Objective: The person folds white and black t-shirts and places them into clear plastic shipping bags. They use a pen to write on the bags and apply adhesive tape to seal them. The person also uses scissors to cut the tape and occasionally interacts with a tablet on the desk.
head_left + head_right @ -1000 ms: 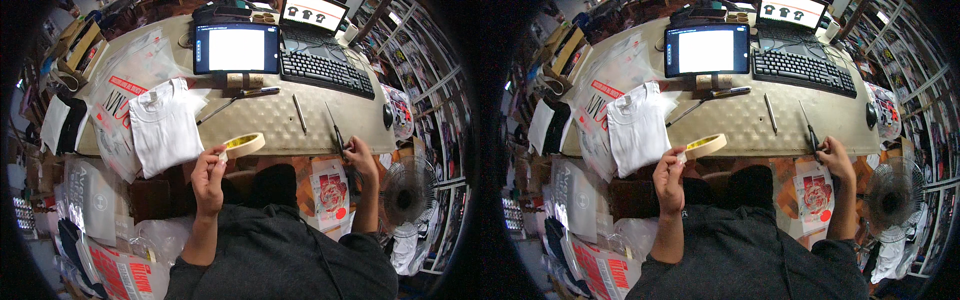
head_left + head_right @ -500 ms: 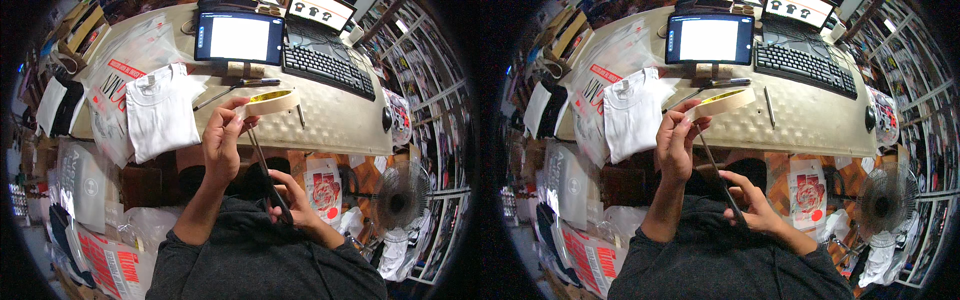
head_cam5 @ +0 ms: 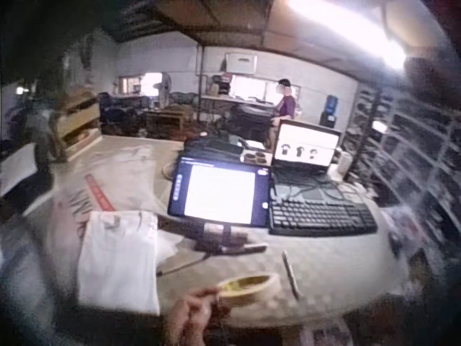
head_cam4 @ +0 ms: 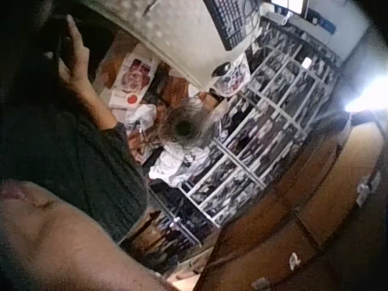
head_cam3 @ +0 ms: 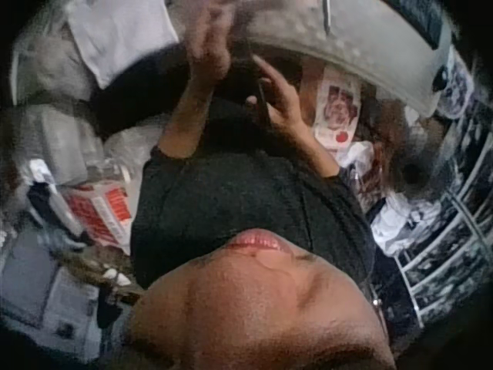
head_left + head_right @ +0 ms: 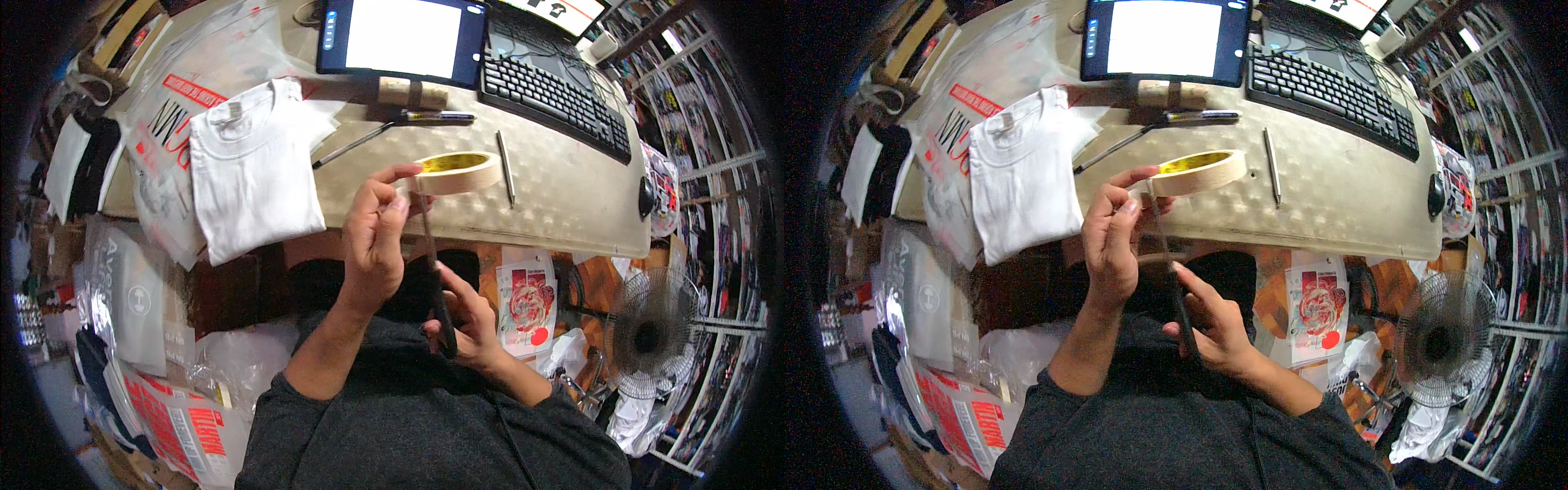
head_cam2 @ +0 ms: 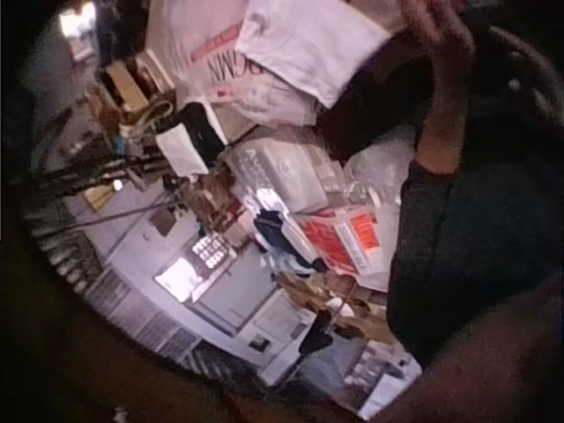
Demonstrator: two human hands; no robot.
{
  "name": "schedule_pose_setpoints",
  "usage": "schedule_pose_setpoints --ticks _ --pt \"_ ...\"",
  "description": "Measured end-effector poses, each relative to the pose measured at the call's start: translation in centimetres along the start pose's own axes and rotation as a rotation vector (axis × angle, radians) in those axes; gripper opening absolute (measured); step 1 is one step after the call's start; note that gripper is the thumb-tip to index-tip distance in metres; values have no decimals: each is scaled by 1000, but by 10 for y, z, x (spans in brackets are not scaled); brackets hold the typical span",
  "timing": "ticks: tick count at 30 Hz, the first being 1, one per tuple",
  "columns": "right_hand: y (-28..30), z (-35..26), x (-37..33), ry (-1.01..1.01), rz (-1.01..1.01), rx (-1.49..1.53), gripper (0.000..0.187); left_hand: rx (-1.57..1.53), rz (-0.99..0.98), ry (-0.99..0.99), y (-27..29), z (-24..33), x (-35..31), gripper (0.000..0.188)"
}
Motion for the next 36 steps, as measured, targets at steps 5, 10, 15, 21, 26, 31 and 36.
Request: schedule_pose_setpoints --ticks 5,10,15,21,26,31,36 --pt "94 12 4 135 498 -528 70 615 -279 -177 5 -10 4 10" --pt "202 37 15 -311 488 -995 53 822 -344 -210 24 27 24 7" --pt "257 51 4 -437 417 -1091 47 1077 59 -232 144 130 118 16" --pt "189 4 53 -111 598 -963 34 988 -65 204 223 132 177 17" --pt "62 -26 113 263 192 -904 31 1004 -102 361 214 124 194 18" --pt "46 -16 128 250 122 -1006 23 1036 -236 616 214 113 199 18" --pt "86 -12 142 160 234 -1149 19 1524 -472 538 204 111 210 16"
Point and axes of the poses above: each hand's wrist, its own x-axis towards the middle knuckle, its own y-axis out of the back of the hand, z = x × y, the point moved 7 cm from there along x, towards the middle knuckle, and after that the axes turned 13 degrees about -x, right-handed, at the moved point
